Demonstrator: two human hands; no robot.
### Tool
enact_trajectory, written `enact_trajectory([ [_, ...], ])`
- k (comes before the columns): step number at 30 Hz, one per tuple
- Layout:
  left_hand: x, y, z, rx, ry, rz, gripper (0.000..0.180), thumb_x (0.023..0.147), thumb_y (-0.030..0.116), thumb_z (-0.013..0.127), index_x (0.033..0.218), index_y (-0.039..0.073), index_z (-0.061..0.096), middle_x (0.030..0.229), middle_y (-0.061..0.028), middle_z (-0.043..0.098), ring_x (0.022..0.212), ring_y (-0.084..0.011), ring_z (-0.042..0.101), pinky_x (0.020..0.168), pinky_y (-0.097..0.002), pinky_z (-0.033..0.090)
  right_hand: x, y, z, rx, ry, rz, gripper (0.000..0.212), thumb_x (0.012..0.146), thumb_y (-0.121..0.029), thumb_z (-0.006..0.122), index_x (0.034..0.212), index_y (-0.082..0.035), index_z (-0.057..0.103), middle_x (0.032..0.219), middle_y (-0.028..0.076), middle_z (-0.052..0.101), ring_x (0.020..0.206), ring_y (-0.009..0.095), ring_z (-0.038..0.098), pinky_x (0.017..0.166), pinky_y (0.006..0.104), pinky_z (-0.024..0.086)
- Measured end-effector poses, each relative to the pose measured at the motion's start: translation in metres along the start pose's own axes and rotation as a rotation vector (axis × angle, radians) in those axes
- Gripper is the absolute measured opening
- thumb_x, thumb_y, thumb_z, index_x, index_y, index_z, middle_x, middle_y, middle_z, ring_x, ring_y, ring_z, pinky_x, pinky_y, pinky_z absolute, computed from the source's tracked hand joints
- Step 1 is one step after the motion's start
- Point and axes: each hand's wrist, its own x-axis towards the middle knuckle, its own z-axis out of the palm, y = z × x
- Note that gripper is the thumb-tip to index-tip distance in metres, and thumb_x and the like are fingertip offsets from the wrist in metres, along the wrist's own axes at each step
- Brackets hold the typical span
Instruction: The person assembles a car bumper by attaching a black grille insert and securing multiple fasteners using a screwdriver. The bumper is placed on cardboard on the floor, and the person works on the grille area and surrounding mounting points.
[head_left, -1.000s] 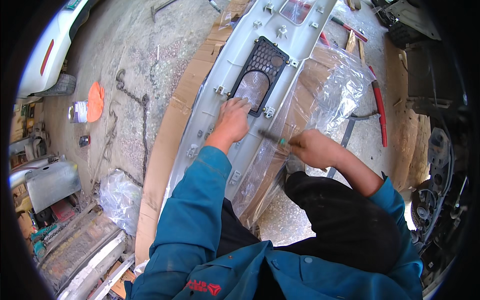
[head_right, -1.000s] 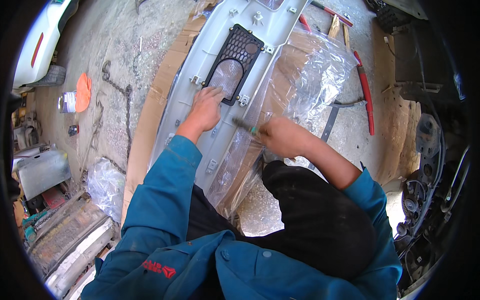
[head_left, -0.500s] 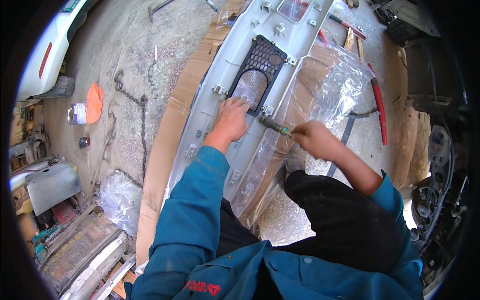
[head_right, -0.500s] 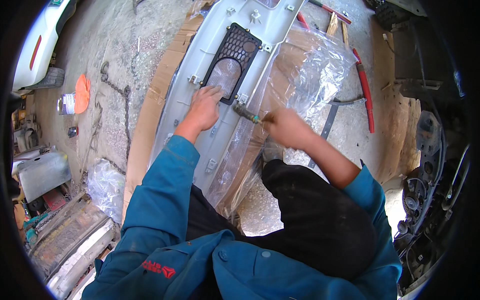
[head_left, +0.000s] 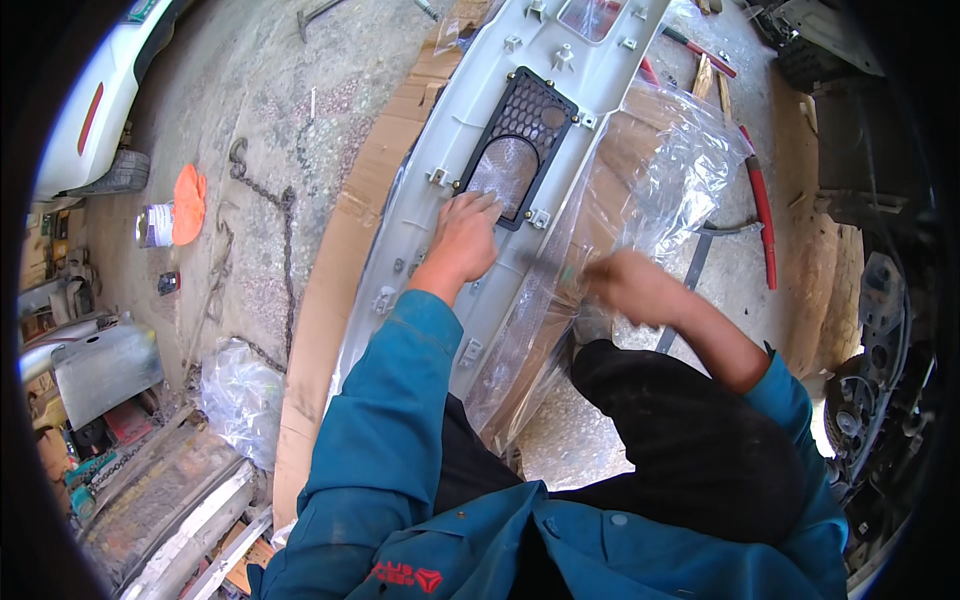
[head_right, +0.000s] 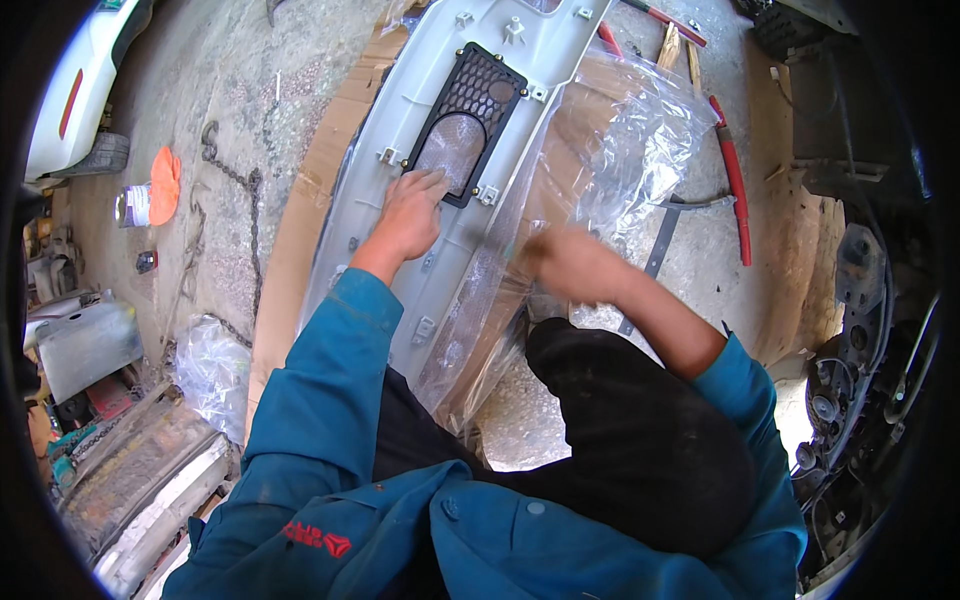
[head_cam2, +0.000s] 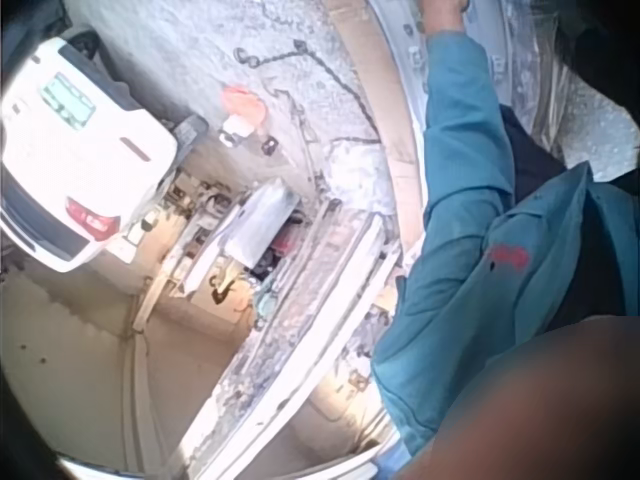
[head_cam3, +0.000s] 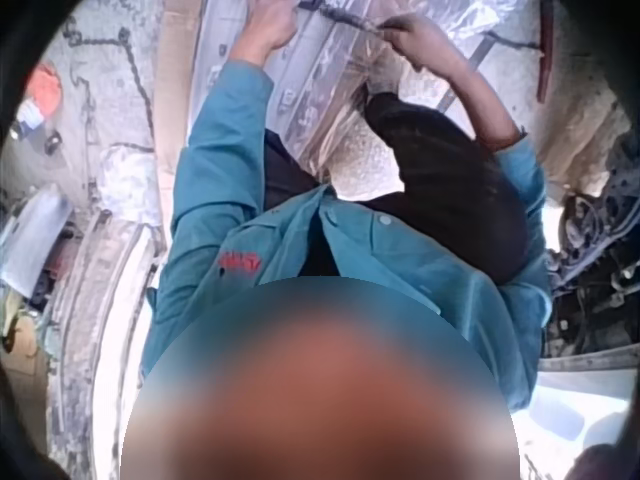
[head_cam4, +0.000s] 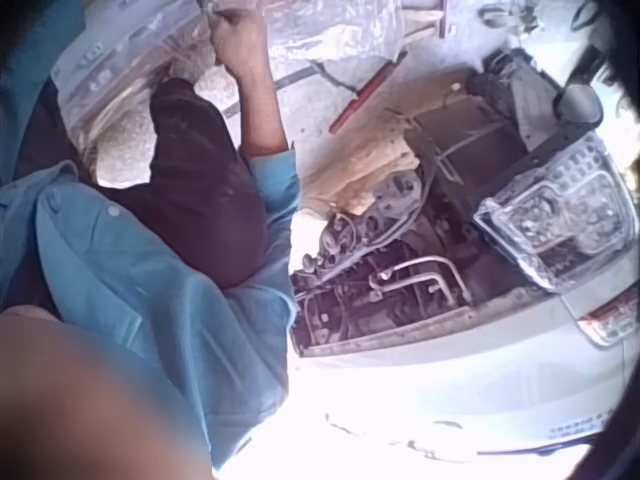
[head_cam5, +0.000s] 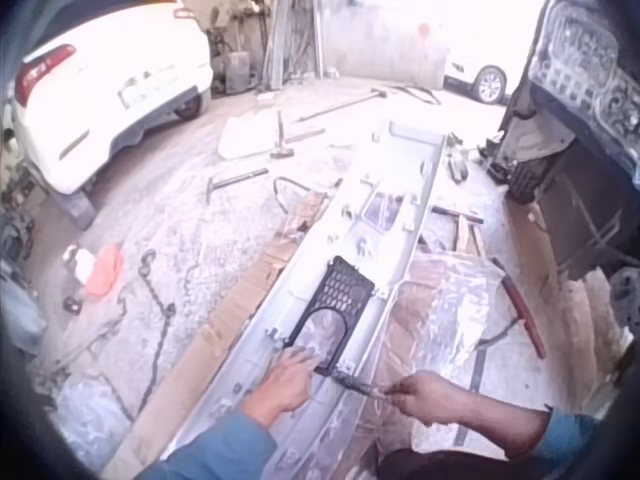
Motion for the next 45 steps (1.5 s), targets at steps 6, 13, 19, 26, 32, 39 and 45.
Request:
enact_trajectory([
  [6,0.001,-0.002,0.002,0.006,0.001,-0.001,0.051,0.092,0.003,0.058,0.142,0.002,0.070,0.153,-0.0150,0.064,0.150,-0.0329,0.048,0.127,-0.0491,0.032,-0.004,0.001,0.007,-0.080,-0.080,-0.242,0.030,0.104,-0.017,0.062,0.116,0.006,0.077,0.073,0.017,0.068,0.050,0.021,0.065,0.050,0.0398,0.053],
  [13,0.002,-0.002,0.003,0.010,0.009,0.013,0.053,0.092,0.005,0.058,0.143,0.002,0.069,0.154,-0.0147,0.063,0.150,-0.0330,0.048,0.127,-0.0489,0.032,0.001,0.021,0.008,-0.060,0.090,-0.221,0.033,0.104,-0.016,0.061,0.121,0.009,0.075,0.072,0.013,0.066,0.051,0.020,0.064,0.053,0.0377,0.054],
  [19,-0.003,-0.012,-0.007,-0.007,-0.041,0.010,0.053,0.095,0.005,0.057,0.147,0.004,0.067,0.156,-0.0160,0.062,0.148,-0.0325,0.052,0.126,-0.0470,0.035,-0.007,0.005,-0.014,0.223,0.052,0.101,0.032,0.104,-0.018,0.063,0.117,0.007,0.076,0.067,0.005,0.060,0.051,0.015,0.059,0.050,0.0335,0.049],
  [26,-0.050,-0.080,-0.115,-0.669,0.007,-0.330,0.028,0.103,0.016,0.063,0.123,0.001,0.076,0.101,-0.0142,0.080,0.090,-0.0250,0.075,0.085,-0.0404,0.059,-0.035,0.063,-0.003,0.616,0.049,0.025,0.021,0.098,-0.017,0.078,0.109,0.000,0.074,0.061,-0.002,0.054,0.046,0.008,0.049,0.044,0.0260,0.038],
  [32,-0.197,-0.095,-0.084,-0.239,-0.042,-0.457,0.026,0.101,0.014,0.067,0.124,0.004,0.076,0.097,-0.0145,0.079,0.081,-0.0267,0.076,0.077,-0.0378,0.060,-0.044,0.166,0.051,0.823,0.464,0.128,0.028,0.103,-0.020,0.074,0.082,-0.012,0.058,0.058,-0.003,0.049,0.045,0.008,0.046,0.044,0.0271,0.040],
  [39,-0.203,-0.065,-0.016,0.117,0.274,-0.158,0.027,0.096,0.008,0.070,0.122,0.009,0.074,0.111,-0.0088,0.075,0.096,-0.0334,0.074,0.079,-0.0432,0.061,-0.041,0.259,0.096,0.758,0.342,0.437,0.025,0.107,-0.025,0.068,0.097,-0.002,0.072,0.069,0.001,0.061,0.057,0.010,0.055,0.055,0.0284,0.043],
  [45,-0.176,-0.070,-0.008,0.366,0.058,0.014,0.030,0.090,0.004,0.065,0.119,0.004,0.072,0.095,-0.0085,0.065,0.083,-0.0281,0.071,0.069,-0.0418,0.060,-0.030,0.265,0.095,0.722,0.283,0.466,0.025,0.107,-0.019,0.063,0.104,0.004,0.071,0.077,0.007,0.065,0.066,0.018,0.066,0.064,0.0342,0.054],
])
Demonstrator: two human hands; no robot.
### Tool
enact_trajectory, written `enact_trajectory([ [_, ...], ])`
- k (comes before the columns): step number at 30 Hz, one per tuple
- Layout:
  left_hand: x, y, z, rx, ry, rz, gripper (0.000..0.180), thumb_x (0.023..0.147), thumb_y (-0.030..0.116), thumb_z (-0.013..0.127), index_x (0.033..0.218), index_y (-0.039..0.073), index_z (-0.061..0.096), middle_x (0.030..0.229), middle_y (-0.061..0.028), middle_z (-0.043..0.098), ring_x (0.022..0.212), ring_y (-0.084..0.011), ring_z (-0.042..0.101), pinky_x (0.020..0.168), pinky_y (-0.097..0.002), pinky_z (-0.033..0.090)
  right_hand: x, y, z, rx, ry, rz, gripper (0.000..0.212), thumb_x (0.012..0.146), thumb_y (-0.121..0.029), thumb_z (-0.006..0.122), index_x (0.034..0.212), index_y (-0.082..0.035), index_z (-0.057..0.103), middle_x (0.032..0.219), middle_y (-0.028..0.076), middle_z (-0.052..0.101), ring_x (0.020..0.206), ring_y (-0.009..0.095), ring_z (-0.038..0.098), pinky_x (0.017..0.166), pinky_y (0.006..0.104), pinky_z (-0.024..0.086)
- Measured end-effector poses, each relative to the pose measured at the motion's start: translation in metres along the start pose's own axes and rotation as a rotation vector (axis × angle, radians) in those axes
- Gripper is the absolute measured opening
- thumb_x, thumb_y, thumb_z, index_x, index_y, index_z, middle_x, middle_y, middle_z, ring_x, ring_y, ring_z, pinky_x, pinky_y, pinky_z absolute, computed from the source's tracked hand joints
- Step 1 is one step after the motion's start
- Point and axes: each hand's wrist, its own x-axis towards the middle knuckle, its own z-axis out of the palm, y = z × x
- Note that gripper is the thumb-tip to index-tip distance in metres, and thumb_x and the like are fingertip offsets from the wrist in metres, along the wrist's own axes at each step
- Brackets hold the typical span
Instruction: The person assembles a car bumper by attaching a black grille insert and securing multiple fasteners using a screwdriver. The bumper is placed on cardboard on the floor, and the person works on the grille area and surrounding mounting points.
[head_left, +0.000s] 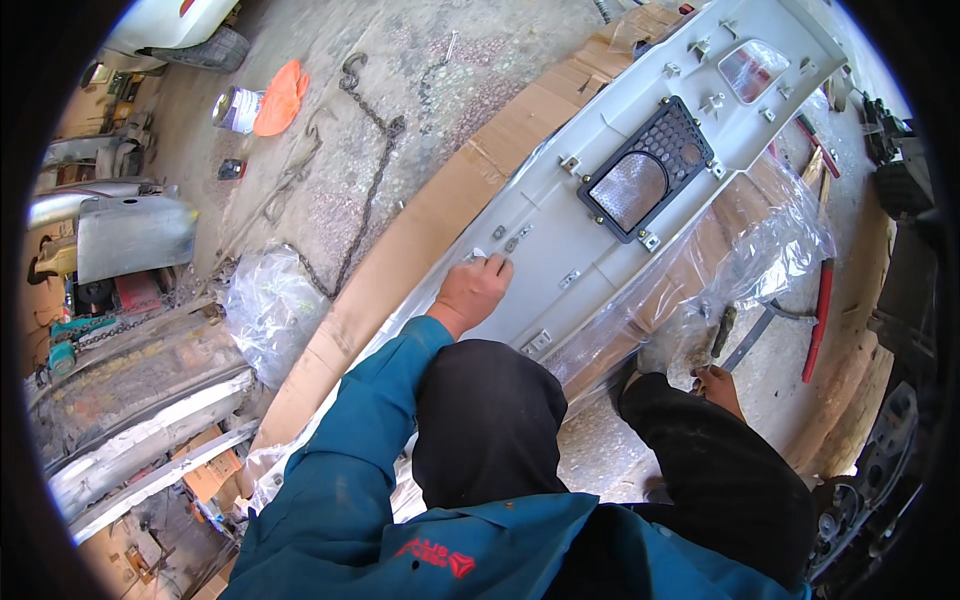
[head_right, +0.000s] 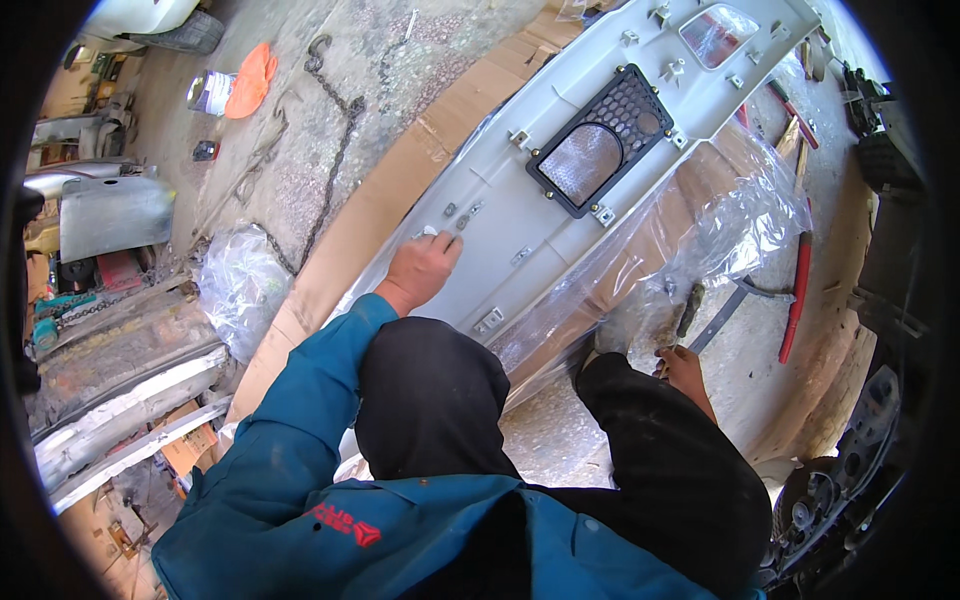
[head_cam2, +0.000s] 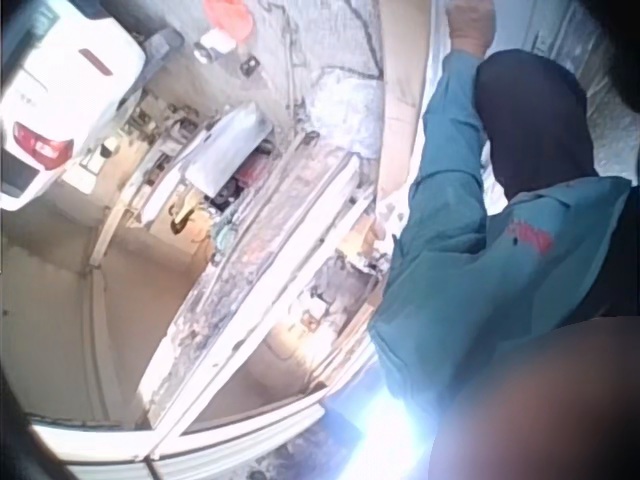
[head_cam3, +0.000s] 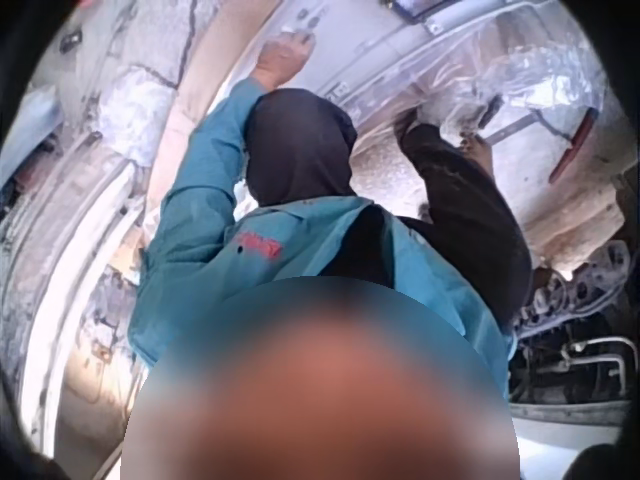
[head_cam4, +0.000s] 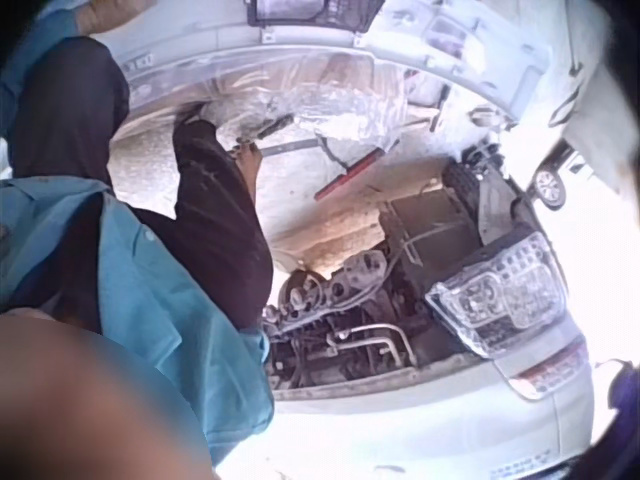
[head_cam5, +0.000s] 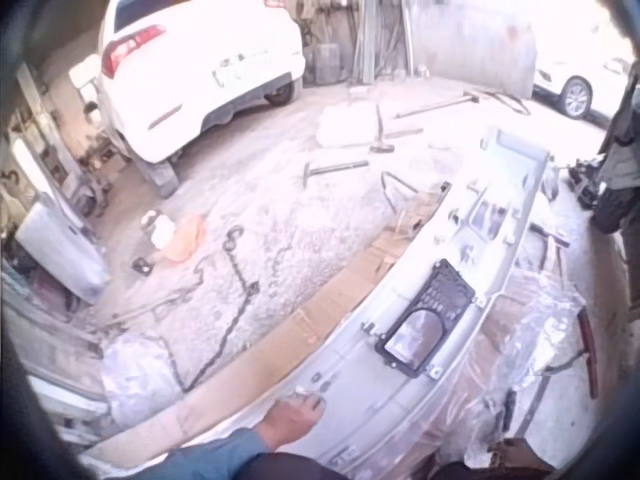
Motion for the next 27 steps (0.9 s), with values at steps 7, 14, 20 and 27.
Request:
enact_trajectory([
  [7,0.029,-0.003,-0.017,0.027,0.211,-0.104,0.027,0.093,0.007,0.065,0.119,0.002,0.071,0.097,-0.0111,0.064,0.081,-0.0289,0.072,0.066,-0.0425,0.061,0.005,0.010,-0.002,-0.055,0.015,-0.037,0.024,0.105,-0.019,0.064,0.105,0.004,0.071,0.078,0.008,0.065,0.065,0.020,0.066,0.063,0.0354,0.055],
  [14,0.047,-0.003,0.006,0.117,0.041,-0.167,0.019,0.093,0.011,0.067,0.110,0.001,0.069,0.102,-0.0128,0.063,0.093,-0.0315,0.071,0.072,-0.0427,0.061,0.011,0.021,0.002,-0.008,0.049,0.014,0.022,0.102,-0.019,0.067,0.106,0.002,0.073,0.078,0.008,0.064,0.066,0.021,0.067,0.060,0.0364,0.055],
  [20,0.045,0.002,0.004,-0.040,0.088,-0.193,0.018,0.095,0.012,0.070,0.111,0.004,0.066,0.108,-0.0177,0.061,0.099,-0.0380,0.067,0.080,-0.0491,0.059,0.003,0.010,0.010,-0.016,0.028,-0.006,0.023,0.102,-0.020,0.067,0.104,0.002,0.073,0.078,0.009,0.065,0.068,0.022,0.068,0.061,0.0367,0.056],
  [27,0.048,0.002,0.002,-0.012,0.002,-0.186,0.022,0.088,0.008,0.072,0.108,0.007,0.064,0.107,-0.0158,0.061,0.101,-0.0394,0.067,0.082,-0.0510,0.059,0.007,0.012,0.007,0.259,0.025,0.060,0.015,0.100,-0.009,0.065,0.105,0.003,0.071,0.076,0.008,0.062,0.066,0.023,0.066,0.061,0.0379,0.056],
])
